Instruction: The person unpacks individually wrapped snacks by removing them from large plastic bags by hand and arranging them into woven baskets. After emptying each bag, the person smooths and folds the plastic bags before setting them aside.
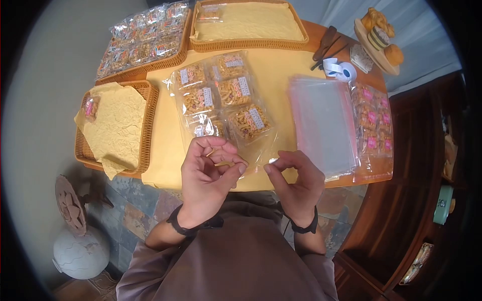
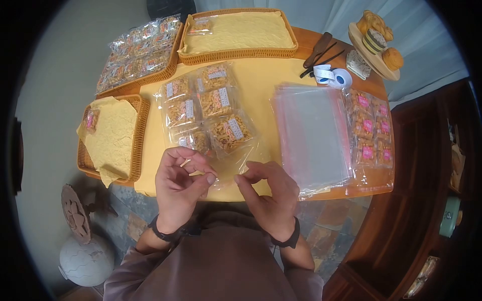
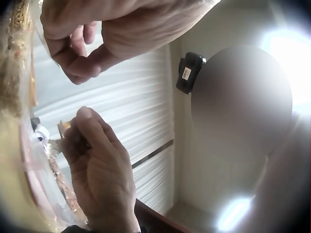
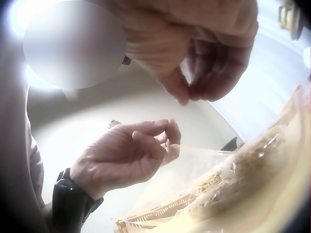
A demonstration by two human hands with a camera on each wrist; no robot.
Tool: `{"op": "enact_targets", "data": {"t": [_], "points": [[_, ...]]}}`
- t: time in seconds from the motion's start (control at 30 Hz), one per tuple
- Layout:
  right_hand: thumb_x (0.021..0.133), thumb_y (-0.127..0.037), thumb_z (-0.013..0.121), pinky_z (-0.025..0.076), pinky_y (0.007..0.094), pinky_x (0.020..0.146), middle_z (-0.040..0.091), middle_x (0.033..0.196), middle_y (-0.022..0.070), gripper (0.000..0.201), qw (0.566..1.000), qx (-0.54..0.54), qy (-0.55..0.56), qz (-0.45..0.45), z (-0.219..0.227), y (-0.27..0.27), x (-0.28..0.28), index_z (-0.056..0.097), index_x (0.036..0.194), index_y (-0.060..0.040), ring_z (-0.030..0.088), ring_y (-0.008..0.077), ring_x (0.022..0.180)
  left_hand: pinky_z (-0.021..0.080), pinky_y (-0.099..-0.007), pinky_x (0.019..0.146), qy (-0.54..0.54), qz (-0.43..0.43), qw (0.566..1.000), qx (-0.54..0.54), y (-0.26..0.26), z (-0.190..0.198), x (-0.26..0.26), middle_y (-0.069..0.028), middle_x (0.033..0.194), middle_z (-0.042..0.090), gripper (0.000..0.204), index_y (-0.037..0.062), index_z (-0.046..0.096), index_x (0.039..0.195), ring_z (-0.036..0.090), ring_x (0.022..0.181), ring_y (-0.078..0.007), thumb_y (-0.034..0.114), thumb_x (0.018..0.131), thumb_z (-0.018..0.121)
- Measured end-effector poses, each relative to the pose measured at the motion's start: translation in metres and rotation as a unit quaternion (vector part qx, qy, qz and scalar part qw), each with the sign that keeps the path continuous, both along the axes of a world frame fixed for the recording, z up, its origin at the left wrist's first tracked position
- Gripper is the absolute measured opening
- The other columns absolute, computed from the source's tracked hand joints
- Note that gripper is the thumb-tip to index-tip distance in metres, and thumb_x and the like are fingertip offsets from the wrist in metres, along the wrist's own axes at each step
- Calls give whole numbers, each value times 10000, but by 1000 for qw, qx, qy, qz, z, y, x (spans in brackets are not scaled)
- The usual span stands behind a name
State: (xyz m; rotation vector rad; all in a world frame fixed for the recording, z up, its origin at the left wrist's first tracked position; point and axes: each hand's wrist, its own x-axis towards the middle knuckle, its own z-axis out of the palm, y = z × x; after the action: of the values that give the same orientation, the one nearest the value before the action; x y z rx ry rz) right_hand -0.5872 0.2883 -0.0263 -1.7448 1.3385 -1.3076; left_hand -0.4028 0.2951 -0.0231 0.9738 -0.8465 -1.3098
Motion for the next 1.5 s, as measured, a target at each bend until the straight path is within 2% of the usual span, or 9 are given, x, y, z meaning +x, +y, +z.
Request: {"op": "enact_targets", "data": {"t": [0.27, 0.37, 0.47, 0.5, 0.7, 0.93, 1.13, 1.4, 1.5], "points": [[830, 95, 737, 537, 293, 671, 717, 851, 110, 178, 1000, 0, 12, -18, -13, 11, -29, 701, 994, 37, 682, 192, 711, 565, -264, 683, -186, -158, 970, -2, 22, -8, 6, -63, 1000, 716, 201, 14, 704, 1004, 693, 907, -100, -116, 854, 740], [843, 90, 717, 542, 312, 711, 715, 936, 131, 189, 997, 19, 52, -54, -19, 8, -32, 695, 1027, 47, 683, 226, 781, 571, -340, 898, -347, -320, 881, -11, 27, 4, 3, -136, 1017, 736, 198, -18, 732, 1083, 728, 977, -252, 78, 911, 757], [849, 60, 709, 545, 360, 809, 679, 1131, 177, 295, 990, -20, 116, -81, -19, -5, -27, 669, 1141, 53, 667, 294, 965, 545, -392, 982, -497, -231, 813, -200, 31, -11, -15, -165, 1209, 688, 307, -12, 702, 1178, 659, 1142, -334, 118, 905, 752], [851, 39, 709, 541, 389, 872, 645, 1250, 204, 359, 984, -48, 151, -76, -19, -7, -25, 652, 1205, 53, 644, 333, 1072, 458, -447, 1110, -540, -250, 783, -184, 31, -11, -18, -239, 1420, 560, 402, -63, 645, 1253, 509, 1356, -395, 114, 901, 725], [888, -33, 683, 482, 466, 1047, 447, 1521, 260, 552, 988, 35, 152, -12, -24, -2, -15, 515, 1407, 55, 525, 441, 1314, 301, -560, 1217, -716, -93, 668, -179, 15, -34, -33, -387, 1562, 300, 613, -187, 433, 1399, 256, 1504, -518, 109, 913, 662], [938, -58, 635, 472, 445, 1086, 399, 1560, 274, 575, 992, 99, 82, 2, -48, -4, -2, 432, 1458, 79, 475, 448, 1379, 296, -591, 1206, -723, -53, 669, -163, -15, -36, -37, -360, 1550, 306, 618, -169, 370, 1441, 223, 1503, -540, 23, 906, 613], [946, -29, 613, 482, 428, 1064, 404, 1559, 256, 584, 994, 57, 88, -6, -64, 0, 2, 409, 1482, 80, 483, 434, 1368, 385, -571, 1117, -668, -10, 718, -193, -3, -52, -33, -298, 1387, 433, 636, -83, 450, 1419, 408, 1357, -504, 15, 831, 671], [929, 49, 544, 501, 421, 996, 519, 1413, 242, 572, 996, 91, 1, -11, -72, 8, -6, 435, 1491, 51, 551, 380, 1257, 482, -480, 956, -723, -48, 658, -202, 21, -26, -12, -260, 1346, 538, 635, -38, 506, 1421, 537, 1152, -416, 173, 870, 742], [909, 23, 568, 494, 433, 973, 538, 1364, 238, 600, 998, 61, 25, -17, -76, 6, -6, 439, 1495, 39, 561, 381, 1204, 501, -469, 984, -711, -168, 663, -162, 35, 11, 11, -276, 1359, 556, 672, -51, 505, 1421, 555, 1192, -420, 223, 865, 765]]}}
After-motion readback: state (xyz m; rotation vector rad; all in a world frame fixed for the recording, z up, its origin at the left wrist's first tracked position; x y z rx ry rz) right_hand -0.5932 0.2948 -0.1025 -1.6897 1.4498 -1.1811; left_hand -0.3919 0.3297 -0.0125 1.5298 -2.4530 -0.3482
